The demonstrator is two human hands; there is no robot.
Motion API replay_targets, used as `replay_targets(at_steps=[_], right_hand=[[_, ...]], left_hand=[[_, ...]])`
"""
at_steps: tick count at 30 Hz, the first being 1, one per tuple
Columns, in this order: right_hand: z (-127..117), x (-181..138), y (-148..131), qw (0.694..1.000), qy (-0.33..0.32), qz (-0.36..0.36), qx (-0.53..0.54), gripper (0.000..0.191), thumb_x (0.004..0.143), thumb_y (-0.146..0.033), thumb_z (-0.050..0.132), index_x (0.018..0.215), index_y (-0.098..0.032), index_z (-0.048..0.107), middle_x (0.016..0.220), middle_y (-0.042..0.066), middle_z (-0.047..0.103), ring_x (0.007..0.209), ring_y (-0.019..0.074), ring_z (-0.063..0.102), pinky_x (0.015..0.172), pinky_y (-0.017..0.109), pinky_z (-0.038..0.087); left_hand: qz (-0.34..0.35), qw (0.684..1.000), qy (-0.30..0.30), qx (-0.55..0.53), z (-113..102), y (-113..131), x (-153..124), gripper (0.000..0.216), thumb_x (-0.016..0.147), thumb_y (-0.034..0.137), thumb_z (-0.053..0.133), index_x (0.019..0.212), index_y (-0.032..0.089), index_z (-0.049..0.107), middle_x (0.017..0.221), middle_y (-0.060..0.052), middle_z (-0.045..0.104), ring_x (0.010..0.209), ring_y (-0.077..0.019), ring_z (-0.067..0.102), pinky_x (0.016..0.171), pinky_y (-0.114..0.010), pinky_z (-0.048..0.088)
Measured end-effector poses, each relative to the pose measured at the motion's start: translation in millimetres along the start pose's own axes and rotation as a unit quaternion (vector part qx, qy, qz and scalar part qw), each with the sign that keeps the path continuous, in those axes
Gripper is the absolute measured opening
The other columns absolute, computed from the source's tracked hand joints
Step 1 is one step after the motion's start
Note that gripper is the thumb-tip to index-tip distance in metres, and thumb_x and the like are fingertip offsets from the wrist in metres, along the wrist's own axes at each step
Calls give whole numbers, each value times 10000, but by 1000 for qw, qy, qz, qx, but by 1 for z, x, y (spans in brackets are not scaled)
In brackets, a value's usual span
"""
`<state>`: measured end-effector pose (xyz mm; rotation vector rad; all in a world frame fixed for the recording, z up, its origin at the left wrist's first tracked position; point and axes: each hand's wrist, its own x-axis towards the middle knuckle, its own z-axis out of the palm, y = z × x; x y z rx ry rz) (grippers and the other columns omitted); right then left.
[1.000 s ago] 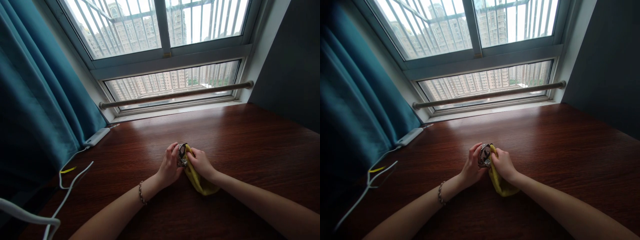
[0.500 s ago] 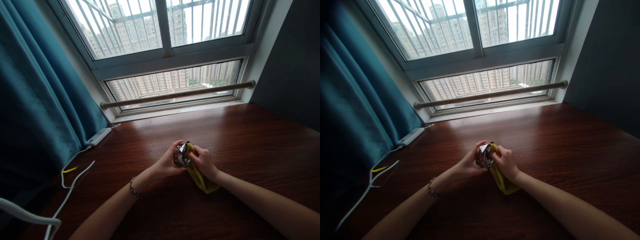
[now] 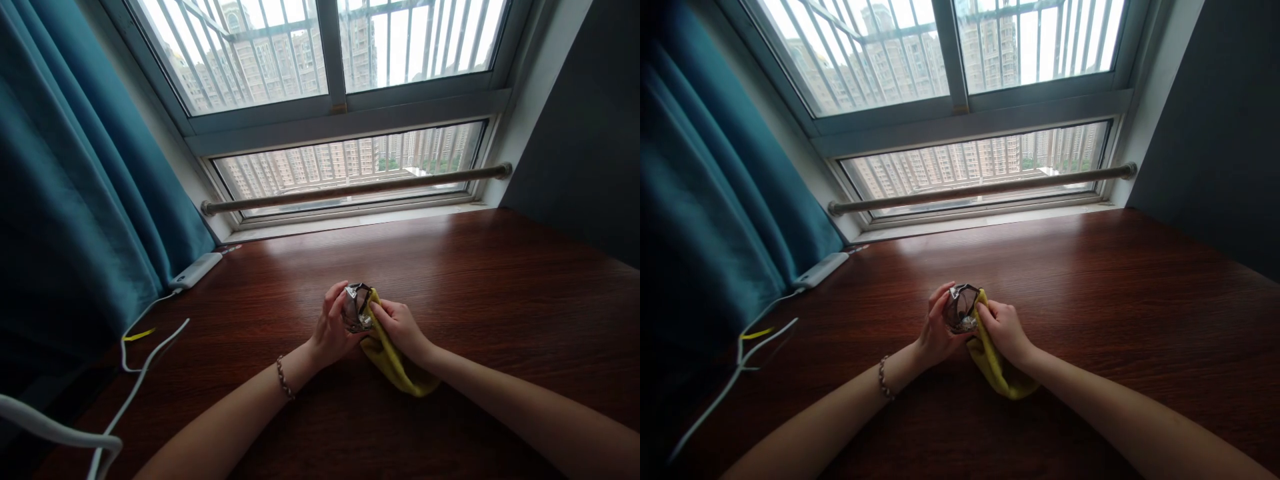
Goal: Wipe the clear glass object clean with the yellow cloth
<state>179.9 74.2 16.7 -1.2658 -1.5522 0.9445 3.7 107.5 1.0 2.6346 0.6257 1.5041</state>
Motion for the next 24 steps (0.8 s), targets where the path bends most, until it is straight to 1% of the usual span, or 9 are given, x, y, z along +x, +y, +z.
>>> replay_targets(at_steps=[2,6,10,12,14,16,18,21,24], right_hand=[[4,-1,2,1000,-4,14,20,424,848,-485,414,651,-127,528,601,12,478,584,119,393,559,269,292],[5,0,5,999,31,37,17,372,819,-449,453,671,-121,549,612,20,498,581,124,394,559,275,292],[-3,3,4,997,66,22,-14,317,829,-406,450,705,-135,557,636,20,527,587,128,424,563,274,294],[-10,6,4,992,89,-10,-88,289,836,-381,452,694,-146,540,611,12,515,574,128,434,575,279,287],[-16,10,6,979,99,-63,-169,257,845,-353,448,706,-150,524,621,16,525,580,133,456,596,284,285],[-19,12,9,963,87,-115,-226,233,857,-330,434,743,-148,525,666,32,552,612,144,489,616,286,295],[-21,13,13,952,68,-151,-256,224,867,-311,420,787,-141,542,714,52,577,660,161,524,638,286,312],[-20,10,15,946,66,-166,-270,217,869,-302,421,809,-140,553,727,56,585,683,171,543,655,286,324],[-17,8,12,954,73,-143,-253,195,864,-311,435,820,-156,546,751,48,594,700,170,550,656,281,325]], left_hand=[[8,1000,-7,4,-2,0,1,969,694,323,732,1401,187,85,1357,-221,258,1275,-320,311,999,-540,387],[14,998,-67,-3,-8,5,6,941,708,319,707,1399,156,89,1378,-233,226,1301,-337,275,1007,-542,384],[-21,994,-111,-11,-14,9,9,909,724,299,658,1411,116,91,1364,-224,243,1298,-333,281,1038,-521,368],[-52,992,-112,-6,-13,8,8,863,749,262,628,1417,110,103,1317,-208,278,1262,-311,326,1026,-487,395],[-82,991,-104,5,-9,6,6,824,767,251,619,1419,132,130,1262,-187,301,1198,-287,386,979,-460,443],[-104,990,-94,16,-4,5,5,812,753,284,651,1406,161,185,1223,-168,316,1126,-271,435,920,-442,483],[-112,990,-86,26,-1,6,5,811,709,331,699,1371,178,256,1232,-163,330,1103,-278,444,907,-460,483],[-99,991,-84,27,0,8,8,806,662,348,736,1321,184,302,1287,-166,377,1166,-304,419,973,-503,427],[-72,994,-85,11,0,8,9,813,668,341,732,1317,181,271,1281,-170,440,1217,-302,424,1014,-508,402]])
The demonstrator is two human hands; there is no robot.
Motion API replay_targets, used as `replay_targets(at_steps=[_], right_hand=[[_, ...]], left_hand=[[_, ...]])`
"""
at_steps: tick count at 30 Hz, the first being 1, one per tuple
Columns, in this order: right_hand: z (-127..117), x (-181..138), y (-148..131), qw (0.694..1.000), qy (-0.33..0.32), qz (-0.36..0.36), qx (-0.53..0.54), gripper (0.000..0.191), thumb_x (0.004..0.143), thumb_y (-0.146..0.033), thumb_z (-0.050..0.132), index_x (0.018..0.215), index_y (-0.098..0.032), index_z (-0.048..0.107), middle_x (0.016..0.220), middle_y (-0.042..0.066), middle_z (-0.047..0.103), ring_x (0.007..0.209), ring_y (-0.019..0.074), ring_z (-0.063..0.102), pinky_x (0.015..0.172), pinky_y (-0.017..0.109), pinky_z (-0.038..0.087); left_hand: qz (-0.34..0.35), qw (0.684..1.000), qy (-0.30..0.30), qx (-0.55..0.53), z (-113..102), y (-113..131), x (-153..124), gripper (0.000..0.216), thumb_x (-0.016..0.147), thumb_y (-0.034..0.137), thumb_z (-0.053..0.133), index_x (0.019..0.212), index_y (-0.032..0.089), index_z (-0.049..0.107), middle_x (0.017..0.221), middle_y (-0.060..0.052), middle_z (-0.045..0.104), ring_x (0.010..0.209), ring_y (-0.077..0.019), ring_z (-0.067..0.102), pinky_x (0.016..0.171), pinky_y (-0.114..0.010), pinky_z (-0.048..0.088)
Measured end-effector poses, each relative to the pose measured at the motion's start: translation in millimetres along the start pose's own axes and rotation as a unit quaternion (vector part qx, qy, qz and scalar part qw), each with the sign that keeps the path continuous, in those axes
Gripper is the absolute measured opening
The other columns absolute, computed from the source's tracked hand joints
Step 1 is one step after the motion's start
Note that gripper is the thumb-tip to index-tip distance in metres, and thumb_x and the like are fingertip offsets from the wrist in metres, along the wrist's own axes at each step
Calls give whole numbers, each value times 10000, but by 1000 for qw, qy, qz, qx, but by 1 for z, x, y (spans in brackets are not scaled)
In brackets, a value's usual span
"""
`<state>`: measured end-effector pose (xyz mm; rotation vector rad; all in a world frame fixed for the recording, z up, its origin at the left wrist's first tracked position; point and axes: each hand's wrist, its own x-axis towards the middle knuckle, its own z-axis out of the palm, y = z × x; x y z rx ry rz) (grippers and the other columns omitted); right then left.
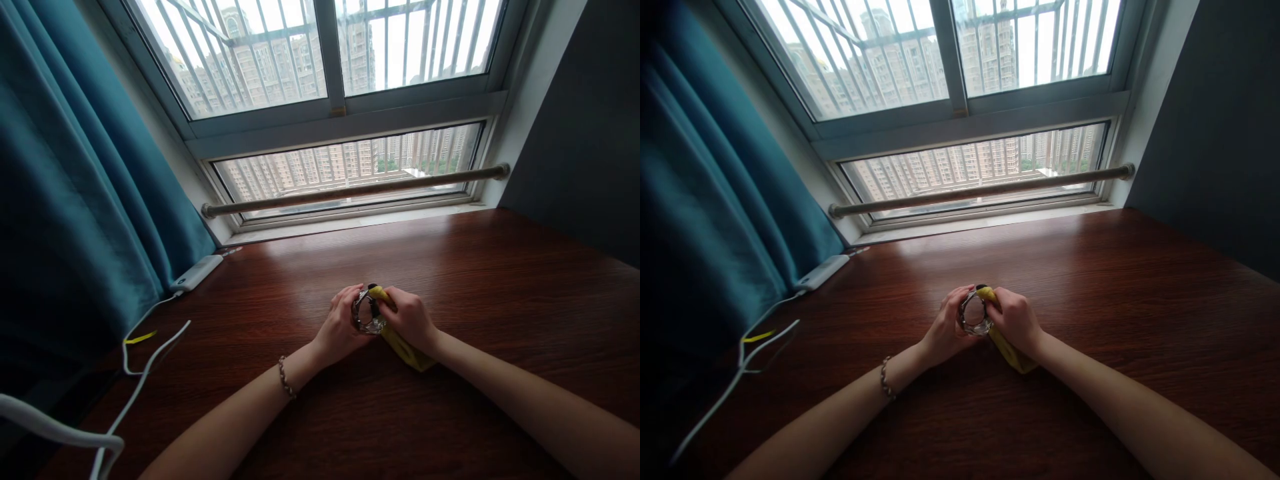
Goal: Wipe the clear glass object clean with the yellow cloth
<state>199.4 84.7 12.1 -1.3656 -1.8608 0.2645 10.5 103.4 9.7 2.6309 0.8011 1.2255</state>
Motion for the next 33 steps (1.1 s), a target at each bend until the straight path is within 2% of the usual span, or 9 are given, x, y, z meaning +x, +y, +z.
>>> replay_targets(at_steps=[7,13,17,21,24,27,30,33], right_hand=[[-2,-1,-19,994,-47,86,53,199,866,-329,404,747,-178,456,663,32,555,608,159,499,608,287,298],[2,-1,-22,979,-73,129,141,258,851,-363,433,751,-153,544,703,52,594,657,168,528,637,284,337],[7,-1,-19,971,-85,143,173,288,831,-373,456,697,-136,552,696,57,591,660,167,505,639,285,340],[6,-1,-14,972,-57,151,168,283,824,-363,466,671,-138,545,642,34,559,613,145,468,597,272,316],[0,3,-8,986,-22,125,111,259,836,-346,464,669,-154,515,616,17,545,584,131,466,584,269,293],[-6,7,0,999,-3,42,9,212,855,-313,445,712,-164,490,654,23,560,605,138,497,602,277,288],[-8,6,5,994,-21,-71,-80,172,871,-262,410,773,-159,505,736,51,588,669,158,533,646,285,309],[-7,4,5,990,-27,-100,-94,177,883,-252,399,804,-154,524,767,57,596,698,166,542,671,286,324]], left_hand=[[54,997,46,3,4,-4,-5,847,716,224,680,1364,152,140,1330,-228,349,1296,-305,353,1002,-520,420],[95,993,64,39,-1,-1,-6,854,716,207,679,1387,141,153,1325,-229,351,1289,-316,354,1019,-544,395],[106,992,57,35,-2,0,-5,845,721,172,662,1390,132,146,1325,-231,326,1301,-312,331,1028,-531,391],[101,994,30,12,-2,0,-3,836,715,172,658,1372,118,144,1337,-241,301,1323,-326,297,1023,-529,396],[87,996,9,-5,-2,0,-1,831,728,196,647,1365,137,117,1385,-245,259,1339,-320,281,1011,-511,412],[67,998,-12,4,-1,-2,0,765,765,161,597,1374,146,135,1406,-229,275,1327,-295,308,1012,-480,409],[41,998,-24,44,-2,-3,-1,778,759,174,612,1400,152,171,1392,-198,355,1259,-301,377,1000,-476,390],[33,996,-20,86,-2,-1,-3,757,738,253,658,1383,181,268,1315,-154,476,1151,-298,446,961,-452,380]])
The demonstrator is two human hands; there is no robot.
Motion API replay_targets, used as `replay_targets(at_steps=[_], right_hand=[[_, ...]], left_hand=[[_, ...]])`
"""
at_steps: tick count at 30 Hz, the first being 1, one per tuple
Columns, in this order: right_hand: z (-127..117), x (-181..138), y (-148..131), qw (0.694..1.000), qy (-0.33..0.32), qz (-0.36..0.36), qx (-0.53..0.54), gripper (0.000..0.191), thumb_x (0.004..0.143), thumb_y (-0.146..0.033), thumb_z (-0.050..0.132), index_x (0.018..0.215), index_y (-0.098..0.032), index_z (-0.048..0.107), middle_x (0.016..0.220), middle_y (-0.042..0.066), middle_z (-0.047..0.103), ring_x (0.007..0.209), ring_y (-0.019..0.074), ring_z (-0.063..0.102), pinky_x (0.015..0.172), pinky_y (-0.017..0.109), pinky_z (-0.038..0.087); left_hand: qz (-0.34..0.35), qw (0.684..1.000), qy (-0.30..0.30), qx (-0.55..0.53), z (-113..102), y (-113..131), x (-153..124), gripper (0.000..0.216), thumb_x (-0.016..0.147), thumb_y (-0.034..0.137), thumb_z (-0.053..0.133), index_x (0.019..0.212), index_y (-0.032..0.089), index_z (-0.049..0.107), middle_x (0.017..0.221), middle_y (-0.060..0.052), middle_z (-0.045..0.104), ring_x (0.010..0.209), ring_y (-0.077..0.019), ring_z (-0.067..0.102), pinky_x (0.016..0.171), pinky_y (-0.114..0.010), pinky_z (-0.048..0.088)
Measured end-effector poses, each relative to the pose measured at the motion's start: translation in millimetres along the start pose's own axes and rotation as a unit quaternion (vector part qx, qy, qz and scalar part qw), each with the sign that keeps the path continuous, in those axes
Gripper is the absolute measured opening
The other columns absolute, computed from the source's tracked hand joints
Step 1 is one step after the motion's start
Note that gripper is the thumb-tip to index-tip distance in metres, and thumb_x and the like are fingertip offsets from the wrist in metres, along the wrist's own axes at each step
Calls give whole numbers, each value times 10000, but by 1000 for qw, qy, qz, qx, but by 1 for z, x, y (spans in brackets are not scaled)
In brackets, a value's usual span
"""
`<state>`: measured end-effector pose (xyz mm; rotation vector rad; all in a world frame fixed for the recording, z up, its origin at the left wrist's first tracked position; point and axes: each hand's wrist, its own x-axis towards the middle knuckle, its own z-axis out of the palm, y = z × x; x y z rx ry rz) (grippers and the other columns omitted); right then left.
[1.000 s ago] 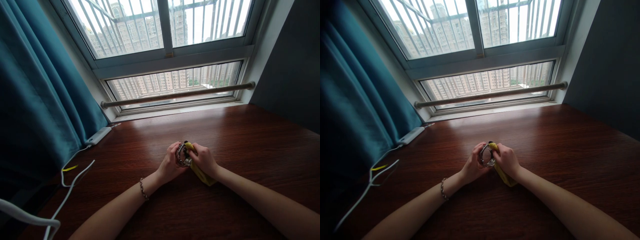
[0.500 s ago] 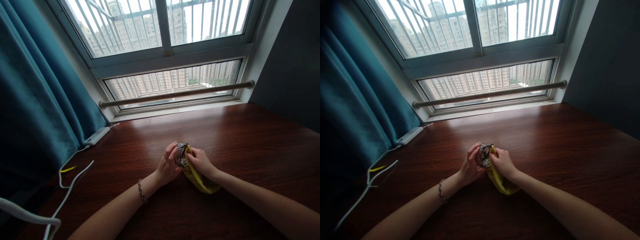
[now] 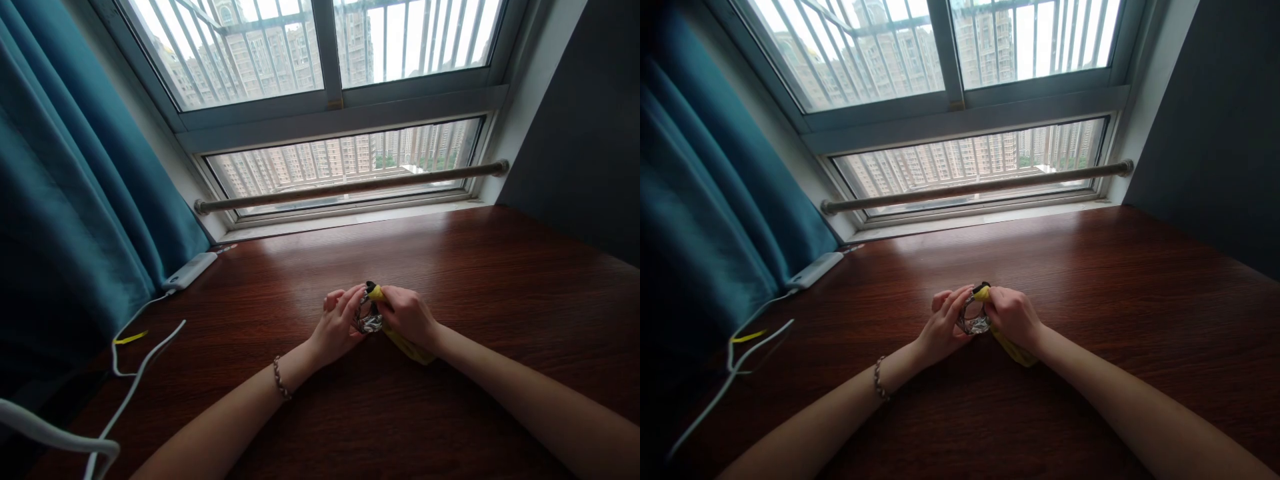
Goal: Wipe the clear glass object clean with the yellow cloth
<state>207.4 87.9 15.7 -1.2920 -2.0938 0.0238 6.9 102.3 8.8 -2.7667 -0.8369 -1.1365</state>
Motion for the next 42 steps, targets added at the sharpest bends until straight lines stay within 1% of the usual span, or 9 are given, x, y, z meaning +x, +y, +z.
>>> replay_targets(at_steps=[5,12,18,23,26,29,34,38,42], right_hand=[[-3,0,-13,992,29,81,96,212,878,-324,443,753,-165,505,721,32,570,677,146,520,651,270,322],[-1,1,-31,940,-23,227,255,314,834,-386,479,631,-150,514,573,1,502,563,117,429,560,267,280],[6,-2,-32,921,-38,252,295,291,810,-377,485,668,-135,560,627,19,538,613,141,449,591,279,301],[7,-5,-32,920,8,265,290,268,809,-369,501,676,-143,553,618,9,534,598,130,443,585,275,300],[6,-5,-28,921,34,269,279,274,819,-383,499,681,-150,542,616,2,526,593,123,432,585,271,297],[2,-4,-25,932,57,260,245,270,826,-382,499,672,-161,515,589,-14,491,573,112,413,577,264,287],[-4,-1,-26,950,84,213,211,245,819,-365,526,678,-166,510,578,-32,470,551,93,396,574,247,286],[-1,-2,-29,942,67,235,231,258,816,-373,526,667,-167,487,574,-35,465,561,93,407,571,242,290],[3,-4,-31,934,31,260,244,300,802,-398,530,626,-162,471,558,-29,457,558,99,399,558,255,278]], left_hand=[[7,997,66,30,-1,4,-3,841,681,436,713,1356,164,292,1234,-168,493,1152,-327,420,973,-503,351],[50,991,121,-17,3,-1,-5,795,782,312,622,1400,172,142,1287,-179,300,1259,-305,369,975,-501,442],[64,991,108,-54,4,-3,-5,811,749,230,634,1400,163,156,1294,-180,273,1290,-316,319,1006,-522,420],[62,992,36,-108,-5,4,1,788,751,129,584,1373,103,100,1422,-281,174,1358,-351,233,1002,-530,419],[65,991,15,-119,-7,5,3,752,760,105,540,1368,117,98,1438,-273,174,1371,-347,213,1026,-548,384],[37,994,30,-99,-4,3,2,747,782,122,552,1389,165,118,1386,-221,268,1336,-318,288,1028,-535,387],[-55,994,83,-45,5,3,1,965,664,366,746,1402,152,163,1237,-195,355,1136,-313,436,894,-493,489],[-57,995,85,-24,6,4,2,890,628,402,762,1340,173,280,1199,-155,459,1113,-312,436,950,-536,428],[-38,995,88,-20,5,2,0,861,674,355,735,1349,154,240,1245,-174,427,1198,-316,398,992,-535,406]])
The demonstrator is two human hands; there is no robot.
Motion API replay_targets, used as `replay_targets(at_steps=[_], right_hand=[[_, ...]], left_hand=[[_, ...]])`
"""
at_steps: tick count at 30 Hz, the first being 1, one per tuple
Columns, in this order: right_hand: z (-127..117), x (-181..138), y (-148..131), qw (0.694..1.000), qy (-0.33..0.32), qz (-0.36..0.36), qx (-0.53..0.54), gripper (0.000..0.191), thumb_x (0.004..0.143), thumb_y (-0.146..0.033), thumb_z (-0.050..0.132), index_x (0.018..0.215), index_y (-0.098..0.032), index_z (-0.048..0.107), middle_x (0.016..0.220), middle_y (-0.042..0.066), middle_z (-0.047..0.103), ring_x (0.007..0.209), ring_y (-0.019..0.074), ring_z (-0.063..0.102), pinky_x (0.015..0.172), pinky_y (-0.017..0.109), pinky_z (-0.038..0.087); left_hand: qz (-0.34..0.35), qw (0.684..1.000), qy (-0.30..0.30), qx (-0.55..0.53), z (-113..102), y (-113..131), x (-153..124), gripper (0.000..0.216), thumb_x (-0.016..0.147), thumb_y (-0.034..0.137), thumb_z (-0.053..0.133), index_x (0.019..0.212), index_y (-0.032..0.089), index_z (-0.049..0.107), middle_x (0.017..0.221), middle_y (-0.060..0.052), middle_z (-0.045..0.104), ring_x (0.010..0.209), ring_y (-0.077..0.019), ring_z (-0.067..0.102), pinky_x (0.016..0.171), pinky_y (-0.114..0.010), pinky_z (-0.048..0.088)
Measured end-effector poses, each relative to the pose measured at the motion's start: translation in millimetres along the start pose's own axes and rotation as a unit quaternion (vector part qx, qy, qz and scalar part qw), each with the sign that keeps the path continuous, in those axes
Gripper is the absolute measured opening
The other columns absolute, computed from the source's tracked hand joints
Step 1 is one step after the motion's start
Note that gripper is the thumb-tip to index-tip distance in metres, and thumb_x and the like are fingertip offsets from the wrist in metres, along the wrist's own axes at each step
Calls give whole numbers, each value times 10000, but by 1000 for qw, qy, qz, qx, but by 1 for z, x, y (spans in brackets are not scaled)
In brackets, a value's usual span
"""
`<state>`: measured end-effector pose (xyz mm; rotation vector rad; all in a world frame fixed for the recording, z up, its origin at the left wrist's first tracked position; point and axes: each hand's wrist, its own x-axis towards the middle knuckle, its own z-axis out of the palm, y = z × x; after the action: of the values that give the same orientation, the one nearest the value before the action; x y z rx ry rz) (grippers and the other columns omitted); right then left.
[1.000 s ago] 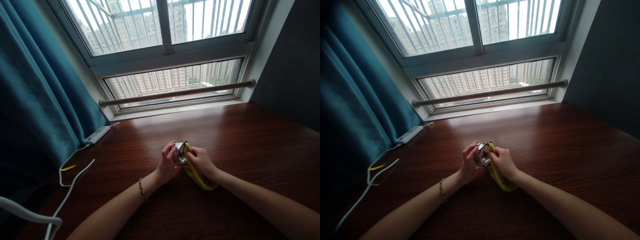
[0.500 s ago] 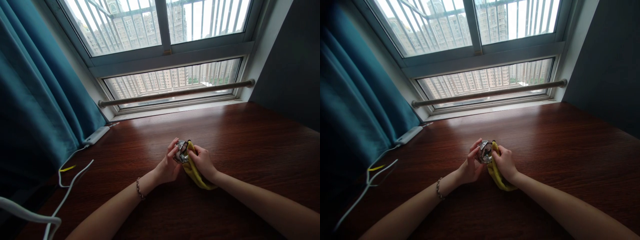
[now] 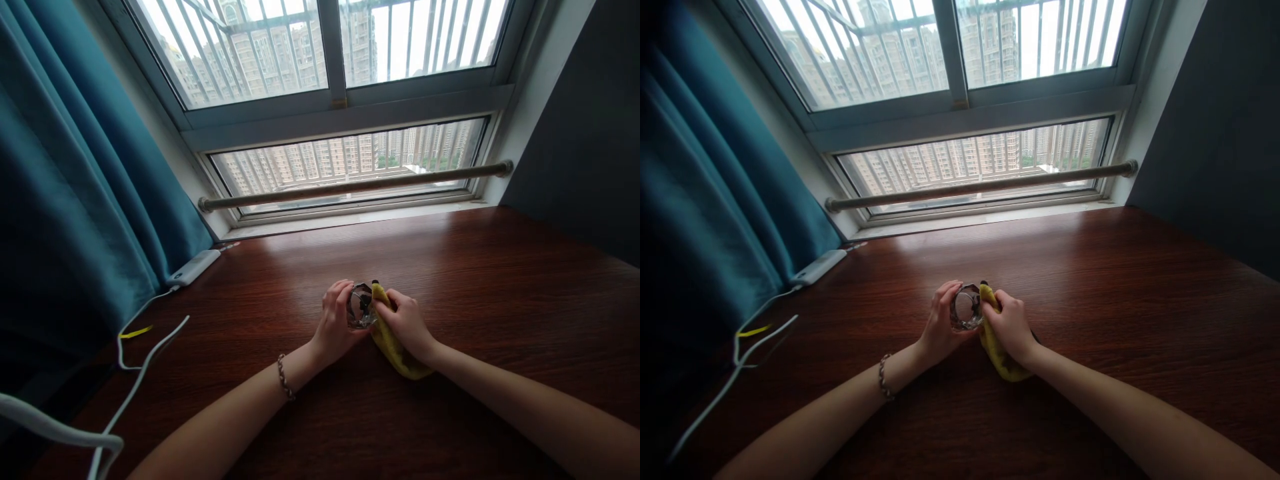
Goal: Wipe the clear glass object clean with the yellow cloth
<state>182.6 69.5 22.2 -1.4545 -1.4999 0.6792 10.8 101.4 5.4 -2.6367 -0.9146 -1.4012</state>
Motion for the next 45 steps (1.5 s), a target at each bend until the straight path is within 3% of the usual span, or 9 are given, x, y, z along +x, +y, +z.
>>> replay_targets(at_steps=[5,11,16,22,29,32,37,42,45], right_hand=[[2,-2,-5,1000,-25,1,-12,302,813,-390,501,630,-151,510,572,-8,506,564,108,425,564,265,277],[1,0,-7,998,-51,31,13,252,771,-375,542,682,-139,545,636,15,554,610,128,463,582,262,313],[-2,7,-1,999,-43,7,11,249,762,-354,537,620,-154,495,581,-2,501,568,116,425,548,260,289],[-17,21,2,989,9,-107,-103,227,784,-306,522,629,-163,439,569,-10,482,537,104,412,557,262,264],[-20,22,9,937,-53,-271,-211,109,817,-205,467,721,-155,486,703,29,542,647,138,475,632,282,289],[-17,19,7,961,-47,-226,-155,162,809,-216,487,660,-156,463,649,5,501,617,117,441,610,273,280],[-12,18,-3,998,-35,-46,41,305,782,-385,570,611,-156,462,564,-23,432,566,99,382,548,256,278],[-5,14,-3,938,-105,114,310,296,738,-402,615,830,-130,542,736,18,539,654,129,466,611,269,364],[1,10,1,914,-119,135,363,338,750,-416,607,898,-117,552,798,41,565,687,138,489,658,286,388]], left_hand=[[35,999,-3,-4,-2,-1,-2,881,724,330,701,1389,117,163,1291,-207,346,1229,-284,386,984,-455,452],[102,995,-12,6,-4,0,-1,839,777,290,644,1426,146,132,1305,-207,326,1268,-325,324,1028,-547,377],[93,995,-29,-26,-9,6,3,871,749,328,675,1419,152,148,1307,-204,302,1276,-328,312,1031,-541,379],[17,994,-63,-83,-14,12,8,788,769,262,611,1408,120,173,1338,-204,297,1280,-304,321,1034,-483,396],[0,994,-73,-87,-3,3,4,891,602,395,775,1339,200,313,1350,-172,358,1201,-334,389,994,-540,394],[17,990,-77,-115,-2,3,4,924,590,404,778,1331,171,276,1285,-170,441,1215,-310,427,1004,-495,421],[38,992,-54,-112,-2,7,2,880,643,336,754,1337,125,255,1249,-198,450,1198,-290,464,980,-457,463],[97,993,-17,-67,-6,7,-4,867,702,260,715,1388,152,195,1289,-205,398,1243,-304,407,997,-497,438],[107,993,0,-47,-7,6,-5,871,717,283,706,1399,166,178,1295,-199,395,1242,-310,404,994,-518,434]])
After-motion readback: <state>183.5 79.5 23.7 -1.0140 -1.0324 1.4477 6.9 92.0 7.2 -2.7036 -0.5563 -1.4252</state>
